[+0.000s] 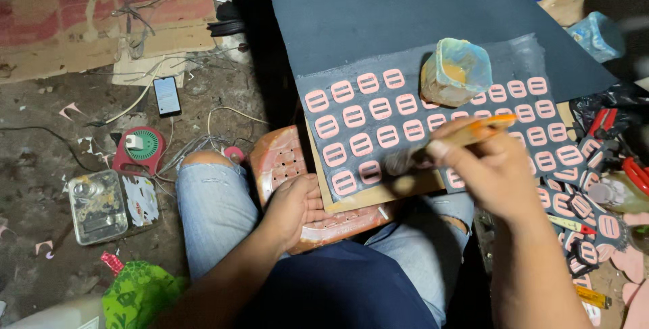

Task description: The person pours a yellowish liquid from a large plastic jug into a small container, then uses a brush to apply the liquid to multiple pink rectangular stickers arranged on a dark sheet. The person works systematically across the rows of stickers.

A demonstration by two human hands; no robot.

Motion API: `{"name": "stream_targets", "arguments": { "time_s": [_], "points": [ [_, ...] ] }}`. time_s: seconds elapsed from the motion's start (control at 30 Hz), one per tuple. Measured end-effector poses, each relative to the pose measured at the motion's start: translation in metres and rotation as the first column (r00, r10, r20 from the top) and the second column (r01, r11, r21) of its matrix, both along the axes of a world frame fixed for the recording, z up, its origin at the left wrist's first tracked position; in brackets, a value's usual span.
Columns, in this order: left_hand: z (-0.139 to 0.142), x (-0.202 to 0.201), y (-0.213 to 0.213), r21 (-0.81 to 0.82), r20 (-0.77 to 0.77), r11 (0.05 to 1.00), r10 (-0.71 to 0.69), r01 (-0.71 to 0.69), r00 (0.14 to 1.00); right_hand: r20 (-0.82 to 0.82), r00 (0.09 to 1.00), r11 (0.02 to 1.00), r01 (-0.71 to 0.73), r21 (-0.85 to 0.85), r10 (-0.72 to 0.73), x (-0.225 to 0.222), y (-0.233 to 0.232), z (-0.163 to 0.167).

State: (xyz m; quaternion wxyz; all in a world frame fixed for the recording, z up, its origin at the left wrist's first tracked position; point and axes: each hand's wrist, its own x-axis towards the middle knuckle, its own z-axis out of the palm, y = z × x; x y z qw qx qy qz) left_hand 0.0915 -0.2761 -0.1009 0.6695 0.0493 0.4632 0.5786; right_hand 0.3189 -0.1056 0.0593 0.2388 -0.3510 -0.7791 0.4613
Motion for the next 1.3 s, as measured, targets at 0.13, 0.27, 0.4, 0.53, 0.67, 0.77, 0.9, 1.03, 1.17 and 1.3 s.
{"name": "stream_targets", "arguments": {
  "time_s": [0.13, 0.27, 0.4, 0.53, 0.67, 0.77, 0.9, 1.03, 1.17, 1.3],
  "points": [
    [-0.008, 0.005, -0.003, 0.016, -0.102, 0.999, -0.048, 0.049, 0.994, -0.301, 0.917, 0.864, 0.361, 0.350, -0.262, 0.004, 0.070, -0.007],
    [-0.012, 0.008, -0.002, 0.018, -0.118, 0.998, -0.053, 0.055, 0.992, 0.092, 0.930, 0.705, 0.203, 0.679, -0.357, -0.001, 0.136, -0.020],
    [-0.017, 0.008, 0.000, 0.005, -0.141, 0.998, -0.061, 0.062, 0.988, 0.208, 0.907, 0.671, 0.102, 0.735, -0.365, -0.014, 0.152, -0.037],
    [-0.023, 0.006, -0.002, 0.056, -0.150, 0.995, -0.078, 0.088, 0.986, -0.101, 0.938, 0.568, 0.284, 0.772, -0.332, -0.007, 0.140, -0.019],
    [-0.020, 0.003, 0.003, 0.039, -0.231, 0.992, -0.107, 0.119, 0.967, -0.098, 0.972, 0.754, 0.226, 0.617, -0.212, 0.006, 0.101, 0.005],
    [-0.011, 0.002, 0.005, 0.017, -0.216, 0.993, -0.114, 0.120, 0.970, -0.091, 0.977, 0.981, 0.191, -0.037, -0.194, 0.004, 0.055, 0.008],
    [0.004, 0.001, 0.006, 0.005, -0.248, 0.991, -0.128, 0.134, 0.960, 0.052, 0.998, 0.987, -0.020, -0.160, 0.028, -0.008, -0.026, -0.030],
    [0.012, 0.000, 0.008, -0.015, -0.270, 0.989, -0.146, 0.148, 0.952, -0.046, 0.973, 0.973, -0.223, 0.052, 0.225, -0.024, -0.068, -0.057],
    [0.009, 0.000, 0.008, -0.021, -0.337, 0.988, -0.149, 0.151, 0.930, 0.008, 0.958, 0.928, -0.278, 0.249, 0.285, -0.031, -0.083, -0.062],
    [0.006, 0.002, 0.007, 0.009, -0.305, 0.992, -0.116, 0.125, 0.945, 0.066, 0.928, 0.838, -0.361, 0.409, 0.367, -0.029, -0.082, -0.055]
  ]
}}
